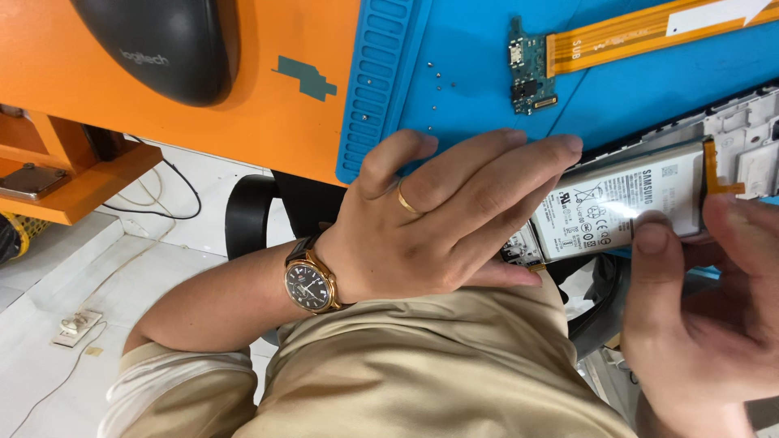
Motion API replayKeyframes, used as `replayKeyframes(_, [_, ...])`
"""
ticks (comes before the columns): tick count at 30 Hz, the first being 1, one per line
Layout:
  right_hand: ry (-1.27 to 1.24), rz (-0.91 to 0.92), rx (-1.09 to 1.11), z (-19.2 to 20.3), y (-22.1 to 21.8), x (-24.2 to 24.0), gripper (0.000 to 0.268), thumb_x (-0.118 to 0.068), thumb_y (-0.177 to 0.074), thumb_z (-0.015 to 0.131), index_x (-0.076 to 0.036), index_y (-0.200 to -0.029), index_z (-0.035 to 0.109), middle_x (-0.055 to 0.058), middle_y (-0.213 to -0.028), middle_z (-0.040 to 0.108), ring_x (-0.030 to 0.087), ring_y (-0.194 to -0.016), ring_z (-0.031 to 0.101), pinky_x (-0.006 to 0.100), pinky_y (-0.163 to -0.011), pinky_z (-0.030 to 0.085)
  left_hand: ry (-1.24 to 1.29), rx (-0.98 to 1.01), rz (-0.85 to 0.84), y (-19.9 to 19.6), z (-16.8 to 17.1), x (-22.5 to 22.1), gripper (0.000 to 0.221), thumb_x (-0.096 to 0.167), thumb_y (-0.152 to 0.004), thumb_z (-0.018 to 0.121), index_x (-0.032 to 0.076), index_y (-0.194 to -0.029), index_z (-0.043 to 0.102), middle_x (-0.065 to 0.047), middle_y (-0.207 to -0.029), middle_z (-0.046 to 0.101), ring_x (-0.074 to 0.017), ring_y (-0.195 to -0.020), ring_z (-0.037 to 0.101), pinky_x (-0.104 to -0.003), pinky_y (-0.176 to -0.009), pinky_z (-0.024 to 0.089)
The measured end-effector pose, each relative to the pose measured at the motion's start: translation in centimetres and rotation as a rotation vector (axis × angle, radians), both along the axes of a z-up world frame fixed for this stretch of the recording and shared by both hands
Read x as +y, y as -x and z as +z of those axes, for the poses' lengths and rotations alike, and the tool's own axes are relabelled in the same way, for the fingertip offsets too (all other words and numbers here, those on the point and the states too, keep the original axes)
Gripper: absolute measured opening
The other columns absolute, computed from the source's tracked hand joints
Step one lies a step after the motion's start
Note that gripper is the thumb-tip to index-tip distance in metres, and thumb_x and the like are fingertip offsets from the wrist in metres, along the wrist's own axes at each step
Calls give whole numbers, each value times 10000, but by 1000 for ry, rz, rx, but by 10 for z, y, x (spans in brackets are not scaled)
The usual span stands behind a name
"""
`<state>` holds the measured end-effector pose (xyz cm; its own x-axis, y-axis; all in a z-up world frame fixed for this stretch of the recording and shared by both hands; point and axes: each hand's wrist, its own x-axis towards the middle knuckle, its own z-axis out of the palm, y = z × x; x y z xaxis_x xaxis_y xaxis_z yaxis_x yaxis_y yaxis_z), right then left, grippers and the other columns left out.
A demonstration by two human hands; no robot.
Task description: The person peels protective pink and blue films off a Samsung phone battery. They then place the battery into the back of a disassembled smartphone and press it into place. Finally, they squeeze a small amount of adhesive from a yellow tube onto their finger.
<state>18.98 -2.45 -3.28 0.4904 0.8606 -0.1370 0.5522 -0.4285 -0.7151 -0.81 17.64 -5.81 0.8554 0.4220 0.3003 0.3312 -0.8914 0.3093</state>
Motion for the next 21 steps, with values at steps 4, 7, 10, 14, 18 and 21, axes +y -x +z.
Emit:
replayKeyframes(4, [-40, 62, -53, 7, 1, 16, 299, 279, -1204, 732, 375, -1391, 520, 517, -1464, 517, 523, -1125, 610, 452, -834, 531, 0, -31, -16, -1, 1, 3, 767, 749, -1191, 366, 195, -1309, 884, 70, -1479, 635, -95, -1262, 681, -346, -1033, 363])
replayKeyframes(7, [-93, 206, -169, 9, -13, 22, 308, 222, -1150, 813, 350, -1333, 601, 523, -1331, 584, 504, -1043, 598, 440, -712, 542, -4, -32, -25, -3, 3, 5, 770, 784, -1165, 410, 183, -1299, 872, 62, -1451, 646, -99, -1227, 667, -328, -984, 374])
replayKeyframes(10, [-22, 302, -375, 12, -24, 13, 327, 28, -1203, 881, 304, -1334, 764, 472, -1330, 696, 560, -1098, 658, 601, -901, 532, -1, -24, -31, -4, 1, 4, 772, 745, -1168, 339, 200, -1308, 868, 56, -1467, 636, -124, -1217, 654, -345, -970, 407])
replayKeyframes(14, [8, 259, -326, 18, -16, 25, 300, 100, -1168, 871, 315, -1336, 746, 481, -1321, 654, 473, -1011, 650, 449, -729, 571, 2, -45, -27, -8, -2, 1, 778, 758, -1159, 340, 205, -1297, 869, 52, -1470, 632, -132, -1233, 626, -358, -976, 414])
replayKeyframes(18, [-65, 250, -372, 14, -15, 26, 305, 31, -1170, 812, 281, -1338, 762, 447, -1273, 639, 437, -907, 625, 480, -701, 525, 7, -61, 4, -11, -4, 0, 744, 690, -1163, 316, 215, -1242, 884, 64, -1419, 663, -117, -1168, 662, -348, -991, 391])
replayKeyframes(21, [-22, 218, -351, 12, -16, 24, 330, 67, -1139, 817, 280, -1385, 768, 447, -1323, 529, 416, -900, 593, 455, -656, 517, -10, -56, 18, -12, -6, -2, 740, 714, -1156, 333, 234, -1247, 889, 73, -1400, 665, -122, -1149, 657, -352, -1024, 384])
